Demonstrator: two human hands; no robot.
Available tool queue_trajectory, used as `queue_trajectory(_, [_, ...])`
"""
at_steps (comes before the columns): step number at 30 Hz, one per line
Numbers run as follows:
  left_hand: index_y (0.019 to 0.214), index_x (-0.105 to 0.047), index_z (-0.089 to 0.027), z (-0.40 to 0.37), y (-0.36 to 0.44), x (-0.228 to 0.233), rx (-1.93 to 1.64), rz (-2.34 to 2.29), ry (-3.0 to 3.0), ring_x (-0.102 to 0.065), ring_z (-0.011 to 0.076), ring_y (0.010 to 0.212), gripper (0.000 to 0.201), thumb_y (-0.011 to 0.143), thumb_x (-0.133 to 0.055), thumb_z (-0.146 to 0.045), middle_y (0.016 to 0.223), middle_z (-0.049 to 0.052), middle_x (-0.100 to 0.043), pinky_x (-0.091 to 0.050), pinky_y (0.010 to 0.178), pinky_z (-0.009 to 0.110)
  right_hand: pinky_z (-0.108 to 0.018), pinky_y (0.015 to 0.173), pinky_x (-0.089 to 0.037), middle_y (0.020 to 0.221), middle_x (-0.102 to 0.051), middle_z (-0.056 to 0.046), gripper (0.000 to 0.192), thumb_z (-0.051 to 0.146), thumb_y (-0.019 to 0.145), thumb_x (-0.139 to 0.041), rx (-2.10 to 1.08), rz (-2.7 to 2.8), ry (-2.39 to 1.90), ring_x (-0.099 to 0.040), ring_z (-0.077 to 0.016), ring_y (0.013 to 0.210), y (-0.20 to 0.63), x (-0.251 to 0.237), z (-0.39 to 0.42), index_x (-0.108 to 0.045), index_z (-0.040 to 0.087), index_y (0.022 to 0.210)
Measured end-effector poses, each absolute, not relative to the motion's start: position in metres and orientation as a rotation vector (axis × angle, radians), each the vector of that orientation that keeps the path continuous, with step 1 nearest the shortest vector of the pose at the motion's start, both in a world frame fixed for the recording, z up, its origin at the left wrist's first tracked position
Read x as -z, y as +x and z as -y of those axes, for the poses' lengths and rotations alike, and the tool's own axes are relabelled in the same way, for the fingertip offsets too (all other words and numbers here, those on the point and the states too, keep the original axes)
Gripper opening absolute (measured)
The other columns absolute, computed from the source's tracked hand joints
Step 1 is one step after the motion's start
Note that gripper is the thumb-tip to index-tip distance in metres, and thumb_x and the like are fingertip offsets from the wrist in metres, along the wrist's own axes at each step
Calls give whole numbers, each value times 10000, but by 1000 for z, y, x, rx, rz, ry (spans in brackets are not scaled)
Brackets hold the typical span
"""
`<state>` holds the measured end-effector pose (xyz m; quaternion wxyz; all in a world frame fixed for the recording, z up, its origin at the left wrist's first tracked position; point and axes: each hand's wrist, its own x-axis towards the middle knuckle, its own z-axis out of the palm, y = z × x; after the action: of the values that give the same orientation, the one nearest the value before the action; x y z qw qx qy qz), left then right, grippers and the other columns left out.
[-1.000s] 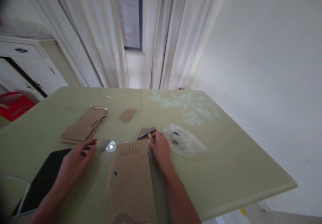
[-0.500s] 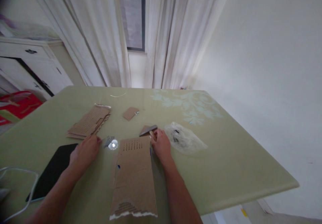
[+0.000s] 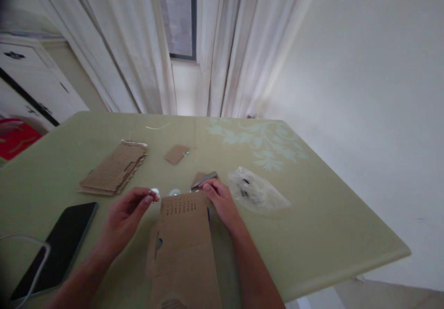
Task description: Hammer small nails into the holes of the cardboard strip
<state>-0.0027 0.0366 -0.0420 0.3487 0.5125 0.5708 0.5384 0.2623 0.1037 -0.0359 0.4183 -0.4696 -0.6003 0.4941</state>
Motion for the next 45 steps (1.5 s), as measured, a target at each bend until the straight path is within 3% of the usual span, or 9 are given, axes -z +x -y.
queue_trajectory(4, [973,-721,-207,-29,4,41,-1400,-1435,1379,-722,214,901,321,972,-703,-528,934,60,-751,-588,768,298,-301,699,-415,887,-693,-36,584,793,909,-655,-1442,1411,-1094,-585,-212,781,262,28,-96,-790,228,966])
queue_trajectory(8, [959,-728,-204,-26,3,44,-1430,-1418,1452,-694,206,914,268,992,-713,-470,938,59,-721,-545,738,278,-272,629,-395,824,-629,8,499,653,734,-913,-1642,1329,-1094,-553,-179,721,264,31,-93,-727,232,925])
queue_trajectory(11, [978,-734,-214,-24,2,47,-1452,-1380,1468,-696,197,903,198,996,-732,-412,931,51,-735,-529,732,268,-257,598,-404,823,-620,22,487,543,677,-988,-1699,1258,-1136,-556,-158,689,264,34,-91,-695,233,913])
queue_trajectory(25, [943,-787,-220,-26,4,43,-1330,-1410,1626,-646,157,704,144,982,-725,-344,839,30,-761,-489,632,268,-268,619,-456,797,-660,17,464,563,753,-938,-1686,1252,-1133,-594,-160,689,252,38,-93,-683,209,912])
queue_trajectory(45, [932,-797,-232,-27,5,29,-1333,-1391,1828,-606,132,661,102,985,-710,-237,810,2,-759,-478,601,245,-276,611,-440,776,-637,20,479,590,747,-927,-1681,1295,-1138,-578,-163,683,250,35,-95,-684,212,913])
